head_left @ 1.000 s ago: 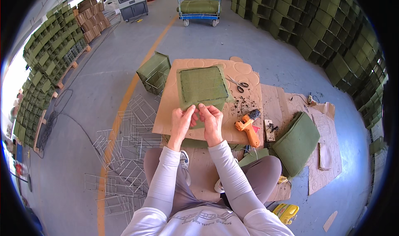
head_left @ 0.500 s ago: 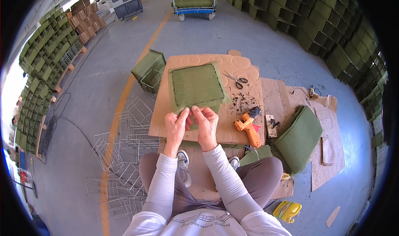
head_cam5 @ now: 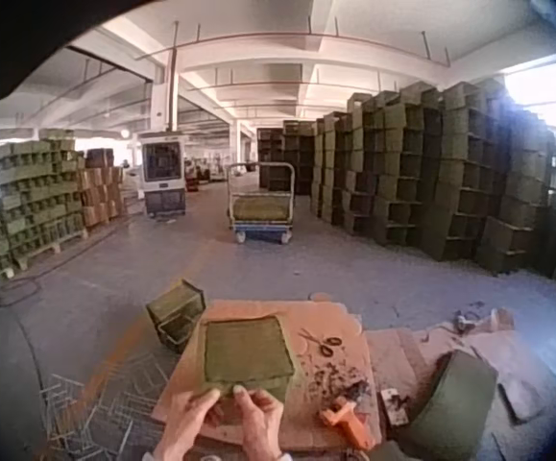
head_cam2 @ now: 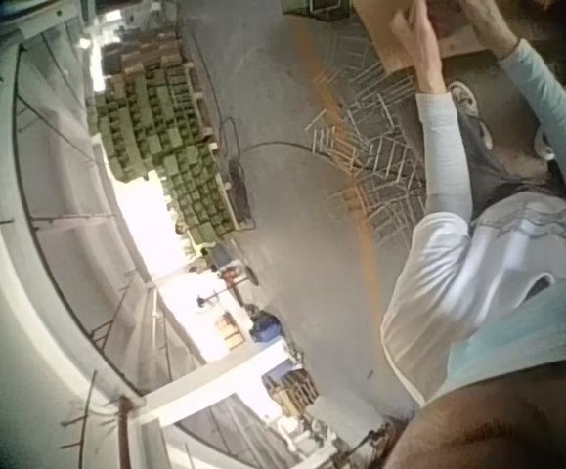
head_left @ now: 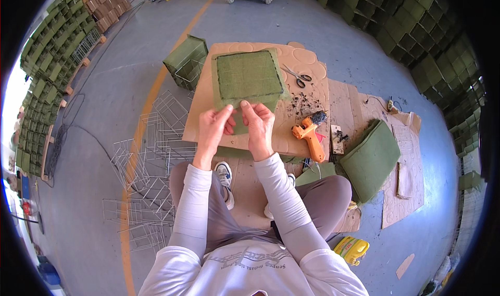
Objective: Applying hot glue to green foam panels and attaching them to a wire frame.
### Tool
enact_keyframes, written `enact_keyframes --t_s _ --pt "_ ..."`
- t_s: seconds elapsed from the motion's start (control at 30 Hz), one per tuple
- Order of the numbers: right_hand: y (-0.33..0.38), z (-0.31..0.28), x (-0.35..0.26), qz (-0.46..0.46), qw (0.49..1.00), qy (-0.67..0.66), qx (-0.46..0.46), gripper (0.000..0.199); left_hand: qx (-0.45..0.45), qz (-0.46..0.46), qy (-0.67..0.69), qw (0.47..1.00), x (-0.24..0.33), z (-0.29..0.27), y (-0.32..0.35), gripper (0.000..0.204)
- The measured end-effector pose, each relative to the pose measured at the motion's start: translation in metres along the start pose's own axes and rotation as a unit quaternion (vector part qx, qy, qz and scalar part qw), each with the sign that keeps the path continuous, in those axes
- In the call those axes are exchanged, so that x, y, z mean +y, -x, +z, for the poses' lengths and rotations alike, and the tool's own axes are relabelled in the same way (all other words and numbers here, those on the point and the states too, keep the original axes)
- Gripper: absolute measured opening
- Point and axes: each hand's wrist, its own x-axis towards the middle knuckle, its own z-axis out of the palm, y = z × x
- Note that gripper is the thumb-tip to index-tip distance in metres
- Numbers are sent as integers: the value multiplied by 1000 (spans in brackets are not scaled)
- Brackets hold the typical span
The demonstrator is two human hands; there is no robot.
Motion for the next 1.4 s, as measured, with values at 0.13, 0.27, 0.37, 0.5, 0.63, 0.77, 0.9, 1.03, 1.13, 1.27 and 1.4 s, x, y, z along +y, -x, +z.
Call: enact_keyframes --t_s 0.13,0.27,0.37,0.5,0.63,0.77,0.9,1.03,1.13,1.27,1.4 --pt "5 2 -3 6 999 -5 -34 19 -10 -1 44 999 7 -9 1 28" --pt "8 10 -1 27 999 -4 -40 19 -9 1 33 999 5 -8 -2 27" --pt "6 13 1 32 999 -1 -26 18 -12 1 25 1000 6 -8 -4 28" --pt "8 16 0 24 1000 8 -17 19 -8 20 3 1000 5 -9 -8 29" --pt "8 19 4 4 1000 16 -5 19 -5 21 -23 1000 9 -10 -7 31" --pt "6 20 5 -6 1000 7 3 19 -4 15 -11 1000 9 -8 -9 33" --pt "2 11 6 -3 1000 13 -18 19 -11 22 -39 999 11 -7 -9 31" --pt "11 0 0 10 999 24 -38 17 -12 22 -45 999 4 -13 -4 31" --pt "9 -7 -7 -11 999 -3 -32 17 -20 16 -40 999 8 -7 -4 31" --pt "3 -6 -7 -12 1000 -11 -16 20 -23 37 -17 999 6 -3 -7 30" --pt "-1 -2 -1 -32 999 -12 7 21 -21 27 -26 999 6 -3 -7 29"
